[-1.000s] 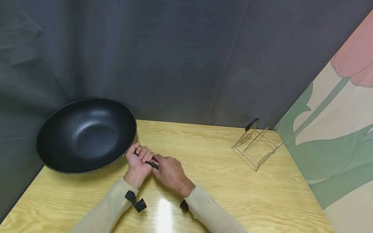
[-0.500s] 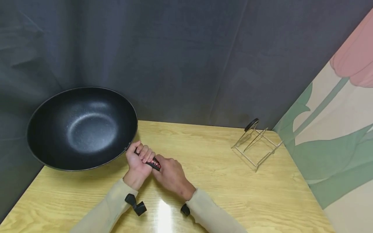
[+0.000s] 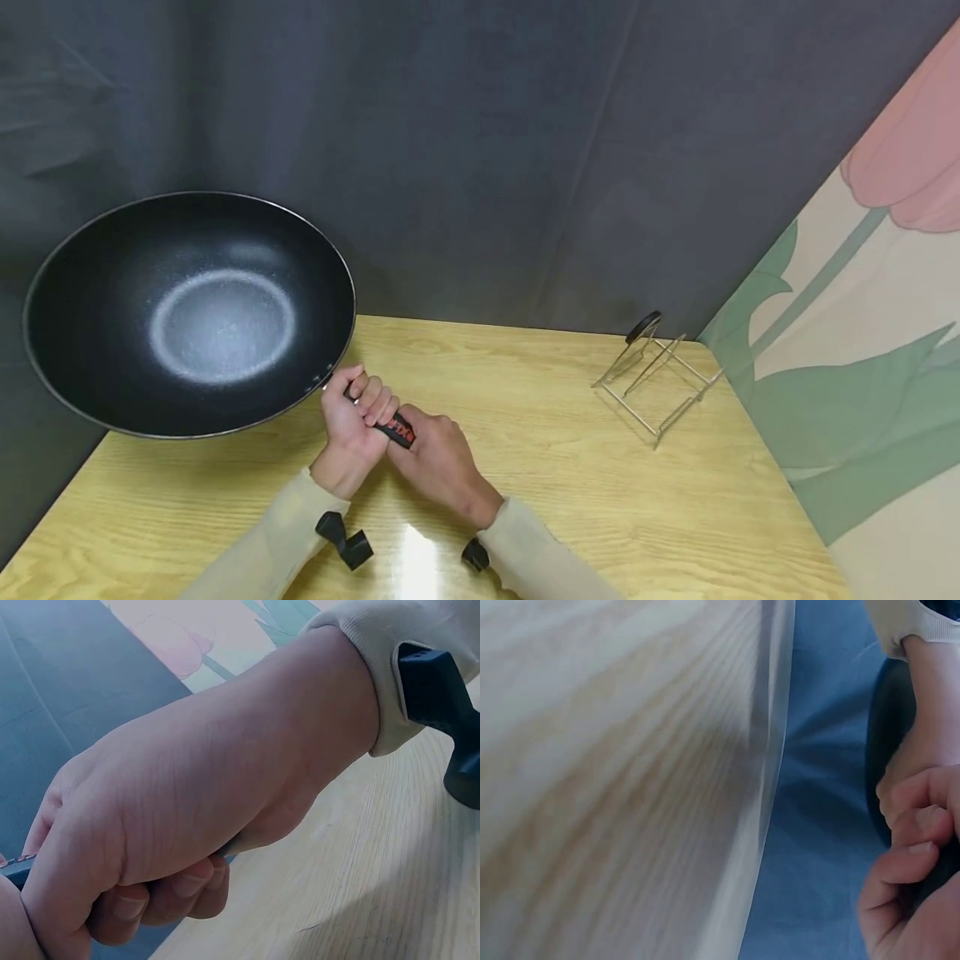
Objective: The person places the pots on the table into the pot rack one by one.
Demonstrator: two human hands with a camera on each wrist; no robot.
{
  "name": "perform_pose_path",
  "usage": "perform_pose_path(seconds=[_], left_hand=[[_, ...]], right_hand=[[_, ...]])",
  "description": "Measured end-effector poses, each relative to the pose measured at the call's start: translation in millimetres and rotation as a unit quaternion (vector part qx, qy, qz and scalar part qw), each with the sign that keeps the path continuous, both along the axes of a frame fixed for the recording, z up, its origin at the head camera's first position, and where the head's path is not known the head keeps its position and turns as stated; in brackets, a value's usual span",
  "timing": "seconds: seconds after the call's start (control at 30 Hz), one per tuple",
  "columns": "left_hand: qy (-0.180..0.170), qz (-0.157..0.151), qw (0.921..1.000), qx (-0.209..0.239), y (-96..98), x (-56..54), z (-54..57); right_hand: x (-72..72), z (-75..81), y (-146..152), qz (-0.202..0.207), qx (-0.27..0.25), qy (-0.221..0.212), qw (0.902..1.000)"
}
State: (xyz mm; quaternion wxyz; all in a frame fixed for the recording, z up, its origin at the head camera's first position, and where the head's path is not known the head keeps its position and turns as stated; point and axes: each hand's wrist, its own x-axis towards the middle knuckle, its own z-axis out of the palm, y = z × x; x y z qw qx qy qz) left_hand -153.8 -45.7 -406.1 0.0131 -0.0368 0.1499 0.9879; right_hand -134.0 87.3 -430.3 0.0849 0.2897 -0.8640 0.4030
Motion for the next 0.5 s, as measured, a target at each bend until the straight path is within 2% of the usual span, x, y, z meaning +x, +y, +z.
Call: perform_pose_path(seconds=[0.3, 0.5], left_hand=[[0.026, -0.009, 0.9972, -0.069, 7.2, 3.2, 8.9], [0.022, -0.006, 0.9939, -0.108, 12.3, 3.9, 11.8]], right_hand=[[6.0, -2.0, 0, 0.003, -0.051, -0.026, 0.9984], [10.4, -3.6, 1, 0.005, -0.093, -0.089, 0.9917]])
